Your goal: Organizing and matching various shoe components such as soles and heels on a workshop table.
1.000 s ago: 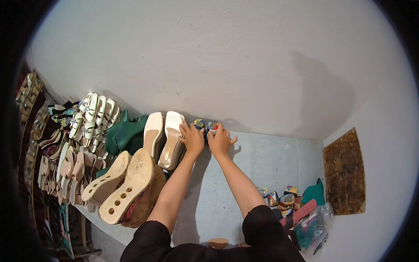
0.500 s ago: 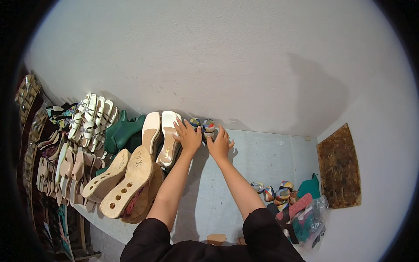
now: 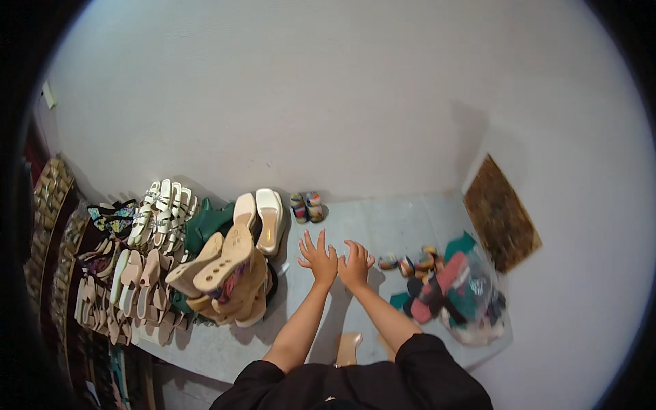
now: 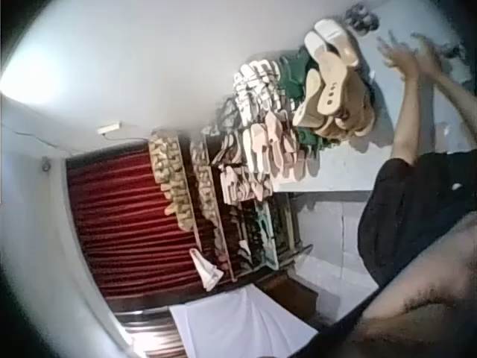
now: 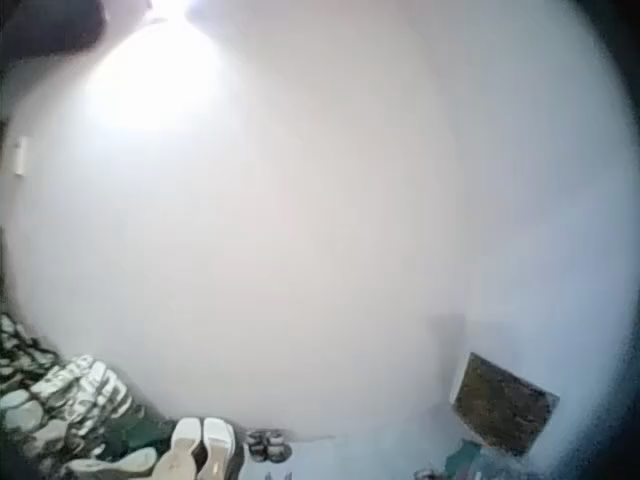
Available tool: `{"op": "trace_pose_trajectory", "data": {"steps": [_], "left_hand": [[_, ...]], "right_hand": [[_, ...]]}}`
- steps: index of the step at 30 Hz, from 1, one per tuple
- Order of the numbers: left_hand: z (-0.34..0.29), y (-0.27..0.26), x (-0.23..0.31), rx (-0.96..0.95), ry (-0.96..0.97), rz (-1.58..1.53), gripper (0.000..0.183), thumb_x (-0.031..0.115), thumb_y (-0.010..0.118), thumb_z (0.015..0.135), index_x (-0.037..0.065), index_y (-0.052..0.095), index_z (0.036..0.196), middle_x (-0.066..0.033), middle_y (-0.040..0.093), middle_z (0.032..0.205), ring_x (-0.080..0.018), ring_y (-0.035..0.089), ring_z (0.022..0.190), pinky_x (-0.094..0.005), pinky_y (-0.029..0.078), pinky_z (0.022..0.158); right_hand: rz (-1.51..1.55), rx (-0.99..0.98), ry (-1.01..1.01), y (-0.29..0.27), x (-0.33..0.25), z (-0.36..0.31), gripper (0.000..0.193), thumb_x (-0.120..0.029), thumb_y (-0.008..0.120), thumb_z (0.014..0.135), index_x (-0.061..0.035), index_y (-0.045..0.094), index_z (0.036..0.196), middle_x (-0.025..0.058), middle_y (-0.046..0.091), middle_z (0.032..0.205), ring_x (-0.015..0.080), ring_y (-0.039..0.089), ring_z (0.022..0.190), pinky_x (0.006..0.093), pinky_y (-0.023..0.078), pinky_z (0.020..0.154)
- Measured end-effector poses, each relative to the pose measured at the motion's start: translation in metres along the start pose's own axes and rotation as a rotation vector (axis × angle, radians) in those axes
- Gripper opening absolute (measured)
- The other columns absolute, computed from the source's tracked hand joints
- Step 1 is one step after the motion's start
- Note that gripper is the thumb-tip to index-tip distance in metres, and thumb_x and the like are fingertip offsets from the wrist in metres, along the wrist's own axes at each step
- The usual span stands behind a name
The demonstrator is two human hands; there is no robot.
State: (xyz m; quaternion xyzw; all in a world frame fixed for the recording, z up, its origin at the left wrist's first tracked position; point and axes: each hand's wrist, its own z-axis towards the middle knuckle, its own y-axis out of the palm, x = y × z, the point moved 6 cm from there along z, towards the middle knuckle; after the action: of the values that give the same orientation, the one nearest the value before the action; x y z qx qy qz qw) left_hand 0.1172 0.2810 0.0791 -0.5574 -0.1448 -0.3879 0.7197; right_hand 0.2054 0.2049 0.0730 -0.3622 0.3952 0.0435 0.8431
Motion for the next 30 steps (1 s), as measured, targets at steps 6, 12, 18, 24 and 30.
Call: {"op": "trace_pose_trajectory", "data": {"steps": [6,12,18,24,30], "left_hand": [[-0.069,-0.028,0.024,-0.057,0.133,0.019,0.05,0.018,0.055,0.078,0.024,0.048,0.128,-0.0147,0.019,0.146,-0.0399,0.013,0.133,-0.0701,0.01,0.093],[-0.132,-0.013,0.028,-0.2,0.161,0.045,0.048,0.019,0.056,0.077,0.023,0.051,0.125,-0.0144,0.022,0.145,-0.0399,0.014,0.133,-0.0708,0.011,0.092],[-0.154,0.012,0.038,-0.271,0.197,0.039,0.046,0.021,0.058,0.076,0.022,0.053,0.122,-0.0161,0.026,0.143,-0.0385,0.017,0.132,-0.0704,0.011,0.092],[-0.15,0.007,0.043,-0.255,0.177,0.055,0.044,0.021,0.057,0.077,0.02,0.053,0.12,-0.0162,0.028,0.141,-0.038,0.018,0.132,-0.0707,0.011,0.091],[-0.143,-0.016,0.019,-0.166,0.025,0.081,0.043,0.022,0.057,0.076,0.018,0.053,0.119,-0.0163,0.03,0.139,-0.0365,0.019,0.131,-0.0688,0.011,0.092]], "right_hand": [[-0.14,0.019,-0.003,-0.063,0.024,-0.066,0.037,-0.015,0.056,0.071,-0.0164,0.054,0.107,0.0046,0.051,0.111,0.0227,0.044,0.11,0.0533,0.021,0.093],[-0.232,0.056,0.079,-0.116,0.068,-0.113,0.028,-0.013,0.059,0.069,-0.0165,0.059,0.097,0.0031,0.052,0.107,0.0227,0.044,0.109,0.0572,0.022,0.09],[-0.449,0.129,0.045,-0.147,0.078,-0.103,0.023,-0.014,0.059,0.069,-0.0165,0.061,0.093,-0.0007,0.053,0.109,0.0227,0.041,0.116,0.0577,0.019,0.09],[-0.562,0.028,-0.162,-0.133,0.078,-0.052,0.028,-0.012,0.059,0.071,-0.0142,0.06,0.099,0.0024,0.052,0.112,0.0251,0.038,0.119,0.061,0.021,0.092],[-0.562,-0.288,-0.078,-0.091,0.11,0.0,0.042,-0.012,0.06,0.071,-0.0097,0.057,0.113,0.0084,0.041,0.135,0.0263,0.023,0.135,0.0627,0.017,0.099]]}}
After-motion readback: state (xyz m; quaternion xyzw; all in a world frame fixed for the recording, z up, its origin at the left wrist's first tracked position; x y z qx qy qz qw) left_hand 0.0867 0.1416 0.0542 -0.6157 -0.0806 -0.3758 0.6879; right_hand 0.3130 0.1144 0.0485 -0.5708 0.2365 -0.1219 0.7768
